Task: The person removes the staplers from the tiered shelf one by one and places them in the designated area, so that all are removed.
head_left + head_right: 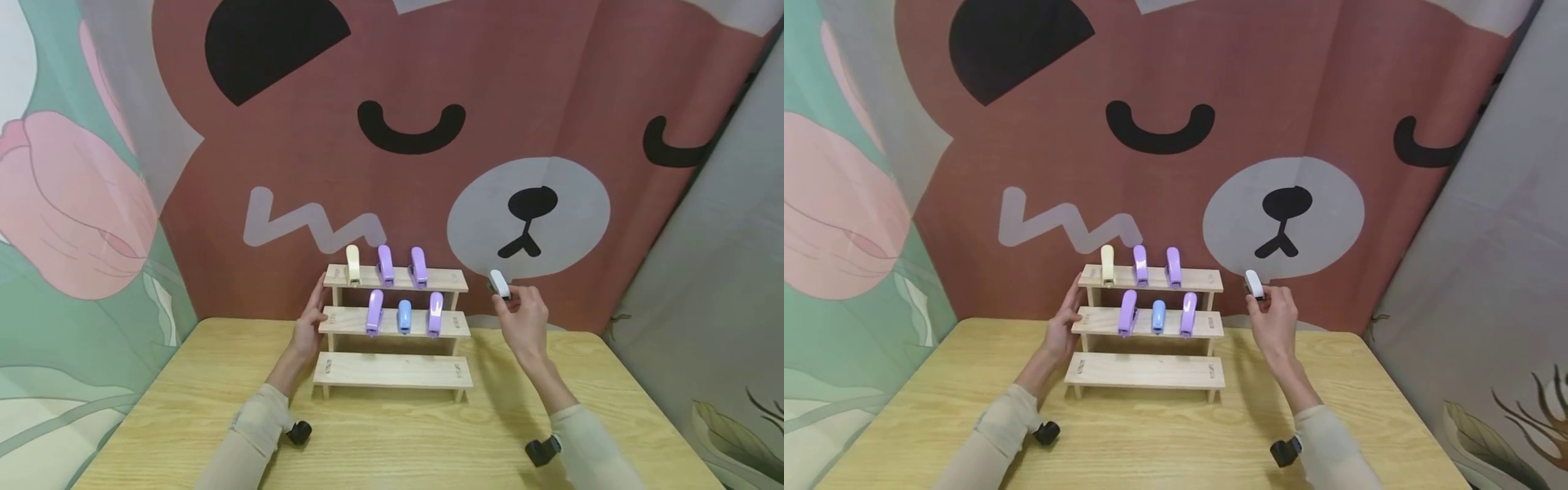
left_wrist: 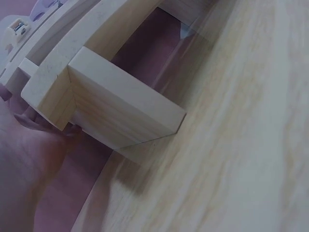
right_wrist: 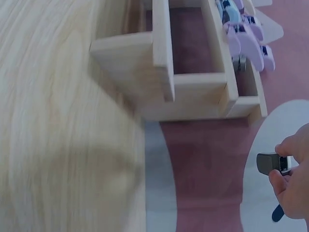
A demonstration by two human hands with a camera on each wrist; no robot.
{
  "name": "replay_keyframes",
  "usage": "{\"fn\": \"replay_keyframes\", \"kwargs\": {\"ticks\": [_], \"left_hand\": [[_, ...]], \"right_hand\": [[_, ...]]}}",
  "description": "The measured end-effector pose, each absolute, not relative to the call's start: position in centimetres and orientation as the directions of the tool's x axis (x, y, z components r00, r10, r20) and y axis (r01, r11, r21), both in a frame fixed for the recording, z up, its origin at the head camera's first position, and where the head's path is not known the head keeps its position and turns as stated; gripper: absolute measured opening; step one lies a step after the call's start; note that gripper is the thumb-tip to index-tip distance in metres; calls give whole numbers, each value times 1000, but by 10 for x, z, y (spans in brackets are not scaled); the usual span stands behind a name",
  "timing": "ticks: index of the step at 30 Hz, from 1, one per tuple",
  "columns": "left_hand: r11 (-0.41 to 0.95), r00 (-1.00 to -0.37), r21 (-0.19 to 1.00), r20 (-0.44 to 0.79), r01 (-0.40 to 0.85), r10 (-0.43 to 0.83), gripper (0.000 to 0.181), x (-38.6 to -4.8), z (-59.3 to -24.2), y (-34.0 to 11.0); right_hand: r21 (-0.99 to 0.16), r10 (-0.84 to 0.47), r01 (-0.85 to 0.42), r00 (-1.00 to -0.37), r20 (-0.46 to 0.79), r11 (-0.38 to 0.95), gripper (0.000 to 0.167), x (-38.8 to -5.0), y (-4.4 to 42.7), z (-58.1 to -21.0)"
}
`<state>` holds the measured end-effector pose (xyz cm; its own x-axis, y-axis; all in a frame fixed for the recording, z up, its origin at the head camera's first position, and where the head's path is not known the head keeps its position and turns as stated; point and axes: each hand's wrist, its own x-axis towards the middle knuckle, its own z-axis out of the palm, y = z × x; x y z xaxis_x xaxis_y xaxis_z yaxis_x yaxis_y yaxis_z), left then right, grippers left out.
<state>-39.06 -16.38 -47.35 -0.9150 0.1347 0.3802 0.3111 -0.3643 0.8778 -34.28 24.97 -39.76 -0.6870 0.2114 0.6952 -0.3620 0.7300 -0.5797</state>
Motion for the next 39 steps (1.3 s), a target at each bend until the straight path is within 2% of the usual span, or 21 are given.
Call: {"fn": "replay_keyframes", "kwargs": {"ticks": [11, 24, 39], "left_hand": [[-341, -921, 887, 369, 311, 122, 89, -389, -471, -166], [-349, -927, 894, 348, 282, 143, 88, -390, -472, -167], [-365, -923, 888, 353, 278, 156, 87, -389, -472, -170]], "right_hand": [[-561, 245, -287, -683, 688, 776, 28, -338, 290, -411], [-591, 324, -139, -726, 606, 794, 32, -331, 344, -433], [-548, 310, -85, -747, 588, 832, 27, -341, 394, -461]]}}
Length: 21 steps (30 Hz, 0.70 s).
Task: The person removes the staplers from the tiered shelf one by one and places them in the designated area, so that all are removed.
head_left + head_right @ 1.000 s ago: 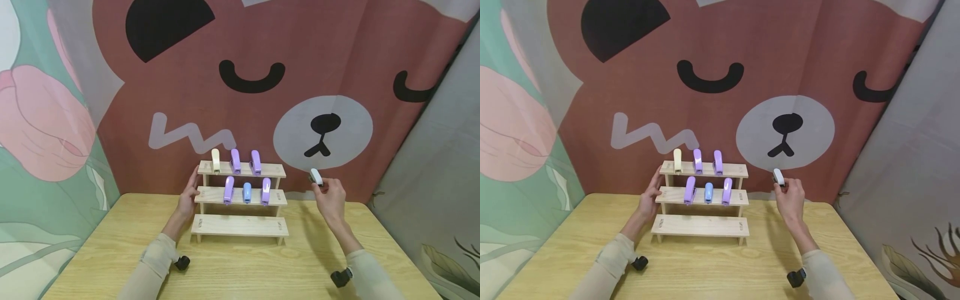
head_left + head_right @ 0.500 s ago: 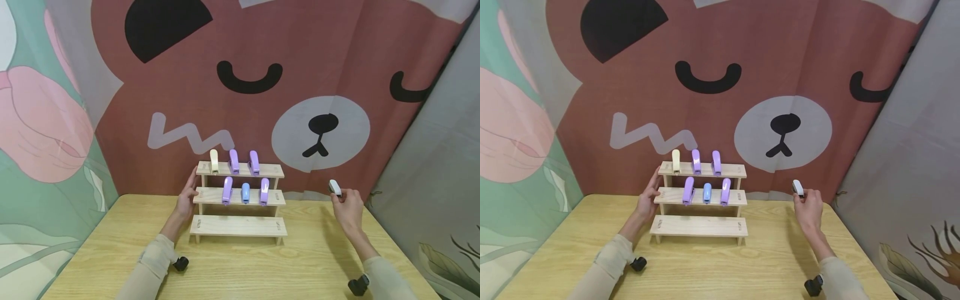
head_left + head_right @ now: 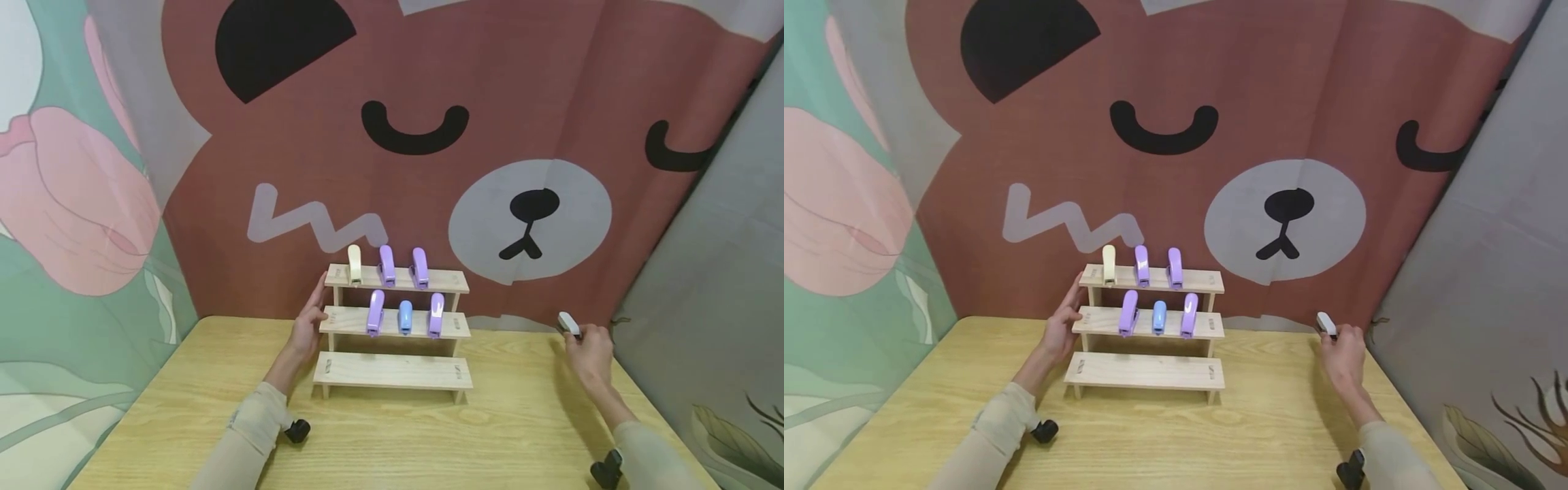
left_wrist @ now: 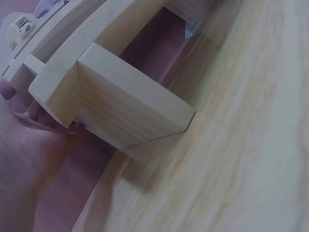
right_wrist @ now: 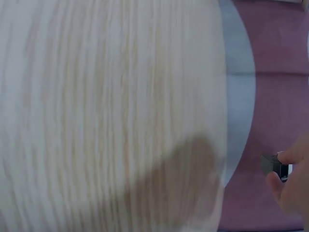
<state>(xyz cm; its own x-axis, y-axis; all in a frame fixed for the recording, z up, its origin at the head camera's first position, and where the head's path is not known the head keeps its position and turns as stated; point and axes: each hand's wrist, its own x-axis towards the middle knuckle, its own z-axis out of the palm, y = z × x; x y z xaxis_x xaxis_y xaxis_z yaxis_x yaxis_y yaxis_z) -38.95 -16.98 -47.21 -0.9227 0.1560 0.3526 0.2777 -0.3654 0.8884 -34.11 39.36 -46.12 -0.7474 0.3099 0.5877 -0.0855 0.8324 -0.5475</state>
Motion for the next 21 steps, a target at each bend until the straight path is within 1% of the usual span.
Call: {"fn": "replay_keyframes", "kwargs": {"ticks": [8, 15, 21], "left_hand": [[-341, -923, 894, 357, 292, 146, 88, -390, -470, -169], [-329, -915, 891, 376, 314, 146, 88, -391, -469, -169], [-329, -908, 883, 396, 334, 141, 89, -393, -470, -169]], "right_hand": [[-586, 351, -19, -786, 510, 810, 27, -346, 413, -472], [-575, 345, 0, -800, 491, 818, 26, -351, 422, -476], [-573, 350, 36, -822, 449, 819, 30, -350, 423, -480]]}}
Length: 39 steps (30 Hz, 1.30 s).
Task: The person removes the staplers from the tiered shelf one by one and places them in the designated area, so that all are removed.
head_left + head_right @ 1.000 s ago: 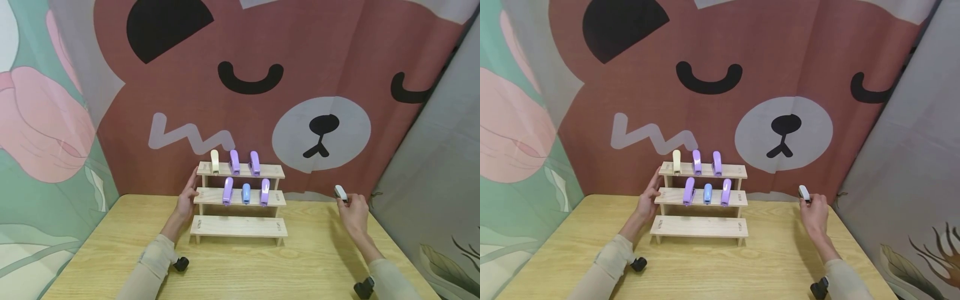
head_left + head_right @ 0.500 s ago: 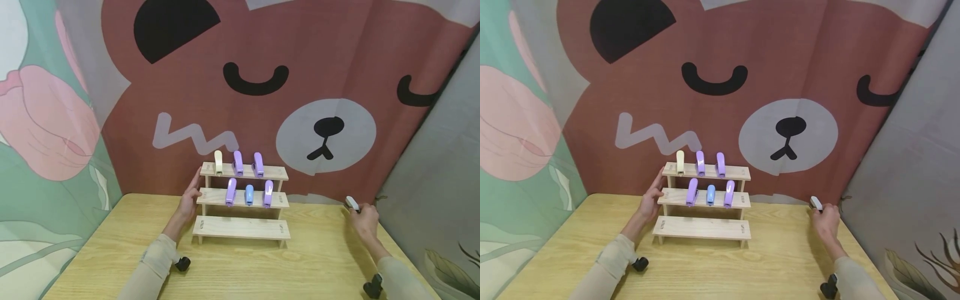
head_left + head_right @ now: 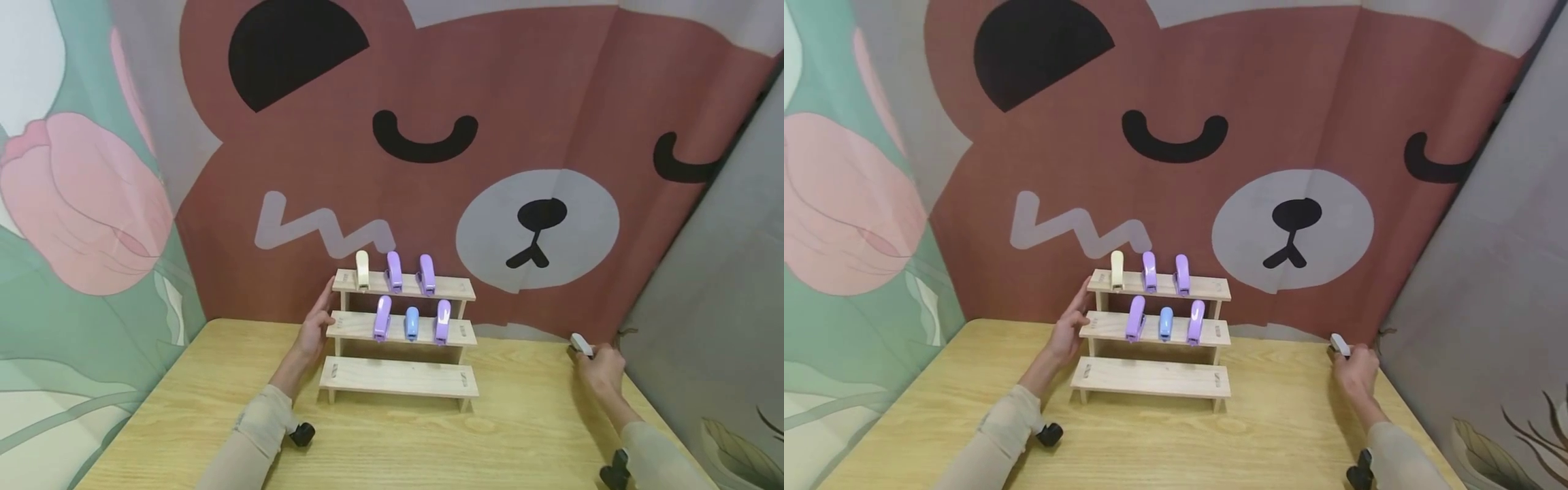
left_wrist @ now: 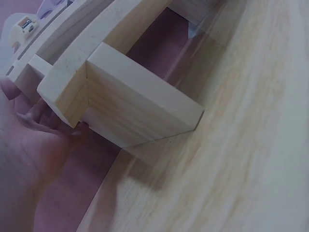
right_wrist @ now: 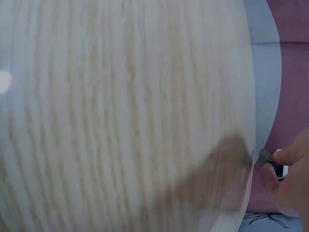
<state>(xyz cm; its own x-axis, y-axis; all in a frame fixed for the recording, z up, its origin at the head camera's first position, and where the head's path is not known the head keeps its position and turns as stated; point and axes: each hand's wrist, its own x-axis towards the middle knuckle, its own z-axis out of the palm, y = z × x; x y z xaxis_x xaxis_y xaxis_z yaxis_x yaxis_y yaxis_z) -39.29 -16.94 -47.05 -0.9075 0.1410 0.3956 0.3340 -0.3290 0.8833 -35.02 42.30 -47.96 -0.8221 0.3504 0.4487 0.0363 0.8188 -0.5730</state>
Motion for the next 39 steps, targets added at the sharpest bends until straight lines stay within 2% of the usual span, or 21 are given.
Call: {"fn": "replay_keyframes", "kwargs": {"ticks": [15, 24, 33, 39], "left_hand": [[-314, -910, 887, 393, 337, 133, 90, -392, -470, -171], [-312, -906, 889, 395, 335, 153, 89, -392, -470, -171], [-332, -888, 874, 427, 356, 172, 90, -392, -470, -169], [-326, -893, 877, 420, 354, 159, 89, -391, -468, -170]], "right_hand": [[-562, 376, 119, -851, 367, 818, 21, -349, 428, -489], [-564, 385, 127, -847, 367, 816, 24, -348, 430, -494], [-540, 367, 149, -873, 320, 828, 27, -340, 429, -483], [-535, 330, 100, -875, 354, 839, 27, -335, 417, -459]]}}
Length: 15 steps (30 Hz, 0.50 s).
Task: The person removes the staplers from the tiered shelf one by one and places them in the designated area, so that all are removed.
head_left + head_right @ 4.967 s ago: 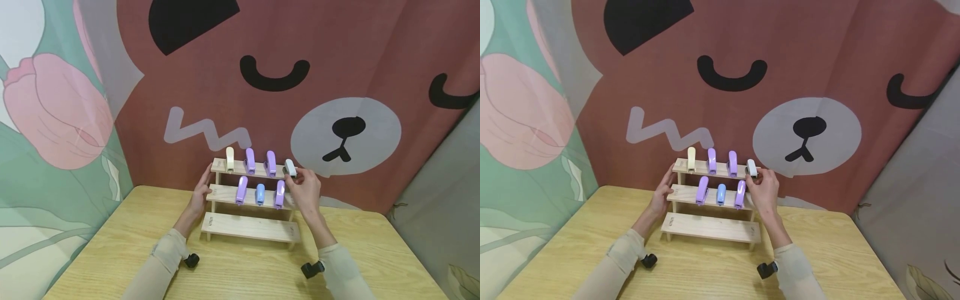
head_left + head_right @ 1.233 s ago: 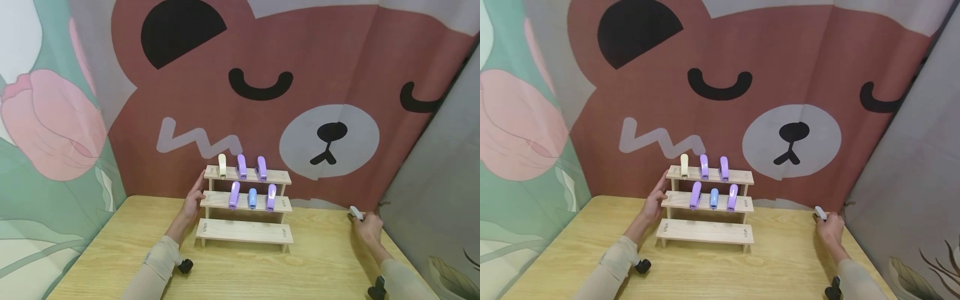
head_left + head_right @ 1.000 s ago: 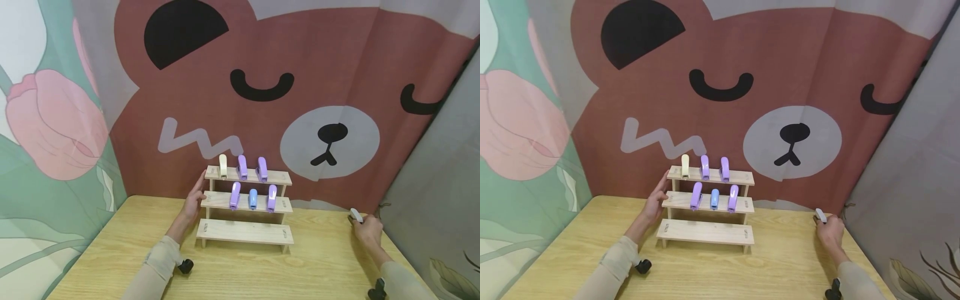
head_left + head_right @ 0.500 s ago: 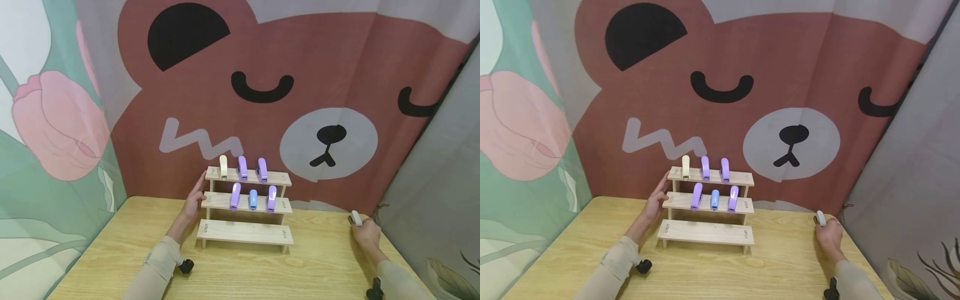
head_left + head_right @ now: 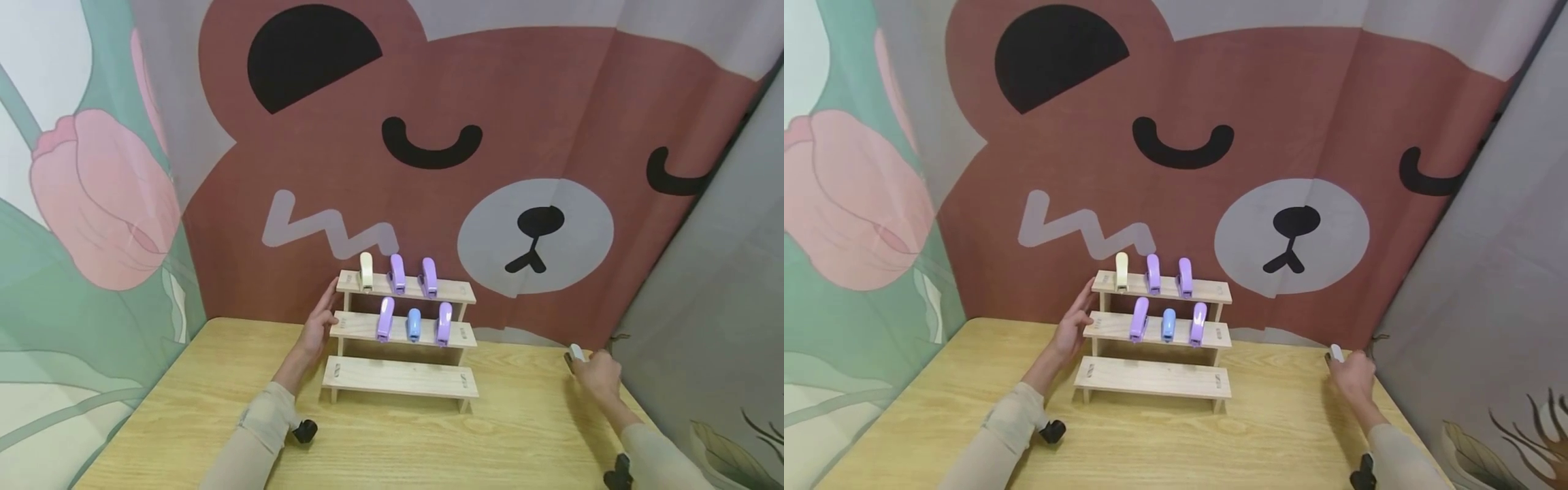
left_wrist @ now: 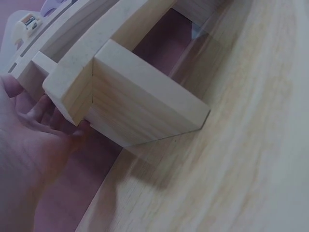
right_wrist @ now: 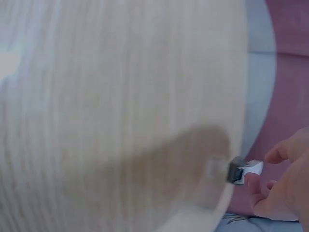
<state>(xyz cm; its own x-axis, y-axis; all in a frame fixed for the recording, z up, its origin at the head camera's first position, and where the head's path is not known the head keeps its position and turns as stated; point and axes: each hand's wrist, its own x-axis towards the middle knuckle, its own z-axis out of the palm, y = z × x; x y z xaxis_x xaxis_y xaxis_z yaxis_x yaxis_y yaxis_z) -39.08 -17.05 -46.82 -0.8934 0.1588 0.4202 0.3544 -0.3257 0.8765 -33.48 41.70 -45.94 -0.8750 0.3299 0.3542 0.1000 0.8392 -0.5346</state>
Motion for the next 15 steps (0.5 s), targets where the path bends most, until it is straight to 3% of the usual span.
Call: {"fn": "replay_keyframes", "kwargs": {"ticks": [7, 12, 15], "left_hand": [[-334, -892, 874, 422, 353, 160, 89, -392, -469, -171], [-343, -884, 865, 439, 367, 161, 89, -392, -470, -172], [-348, -883, 863, 441, 367, 162, 89, -392, -470, -172]], "right_hand": [[-513, 276, 41, -878, 391, 857, 32, -331, 395, -429], [-593, 289, 36, -896, 338, 805, 48, -331, 374, -410], [-618, 289, 4, -886, 362, 786, 48, -331, 357, -399]]}}
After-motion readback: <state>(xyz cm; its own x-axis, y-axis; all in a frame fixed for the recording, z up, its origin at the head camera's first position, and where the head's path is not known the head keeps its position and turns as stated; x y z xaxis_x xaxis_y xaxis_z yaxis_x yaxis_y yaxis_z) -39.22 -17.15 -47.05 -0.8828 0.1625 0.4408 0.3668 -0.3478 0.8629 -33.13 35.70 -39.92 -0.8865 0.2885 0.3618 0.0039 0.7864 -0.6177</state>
